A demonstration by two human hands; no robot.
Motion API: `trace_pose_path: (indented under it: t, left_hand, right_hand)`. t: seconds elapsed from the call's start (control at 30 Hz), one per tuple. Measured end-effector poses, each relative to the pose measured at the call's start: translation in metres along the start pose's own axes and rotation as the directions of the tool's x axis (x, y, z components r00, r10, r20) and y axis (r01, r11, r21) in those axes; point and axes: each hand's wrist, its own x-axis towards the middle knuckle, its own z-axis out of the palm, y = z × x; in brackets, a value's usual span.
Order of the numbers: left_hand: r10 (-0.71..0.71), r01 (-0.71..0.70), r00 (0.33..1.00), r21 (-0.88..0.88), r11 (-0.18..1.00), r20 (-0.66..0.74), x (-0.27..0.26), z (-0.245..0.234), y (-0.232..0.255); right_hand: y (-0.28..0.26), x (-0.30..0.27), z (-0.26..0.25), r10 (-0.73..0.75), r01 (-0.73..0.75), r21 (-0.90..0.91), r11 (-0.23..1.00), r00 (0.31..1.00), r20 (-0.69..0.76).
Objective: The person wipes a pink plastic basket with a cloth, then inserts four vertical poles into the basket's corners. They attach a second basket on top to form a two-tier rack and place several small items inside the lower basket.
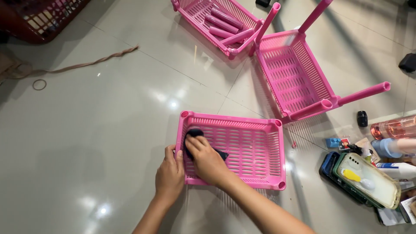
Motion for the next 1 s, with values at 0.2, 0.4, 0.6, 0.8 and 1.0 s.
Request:
trace_pose_path:
  t: [0.2, 0.4, 0.6, 0.8, 1.0]
  left_hand:
    - [-0.075, 0.075, 0.997, 0.001, 0.997, 0.011, 0.000, -0.004, 0.009]
    - [-0.211, 0.167, 0.962, 0.241, 0.956, 0.174, 0.015, -0.013, 0.021]
    - [-0.296, 0.250, 0.928, 0.212, 0.945, 0.225, 0.025, -0.006, 0.038]
    - [-0.218, 0.193, 0.954, 0.135, 0.972, 0.205, 0.027, 0.001, 0.033]
    - [-0.290, 0.253, 0.930, 0.180, 0.951, 0.225, 0.027, 0.012, 0.028]
  right_hand:
    - [0.019, -0.018, -0.058, -0.114, 0.008, 0.211, 0.978, 0.862, 0.494]
    - [0.009, 0.007, -0.049, 0.120, -0.137, 0.202, 0.970, 0.989, 0.091]
    - [0.018, -0.040, -0.051, 0.042, -0.102, 0.223, 0.969, 0.965, 0.259]
    - [0.070, -0.103, -0.114, 0.504, -0.459, -0.288, 0.841, 0.858, 0.104]
    - [0.037, -0.045, -0.049, 0.481, -0.570, -0.160, 0.806, 0.788, -0.384]
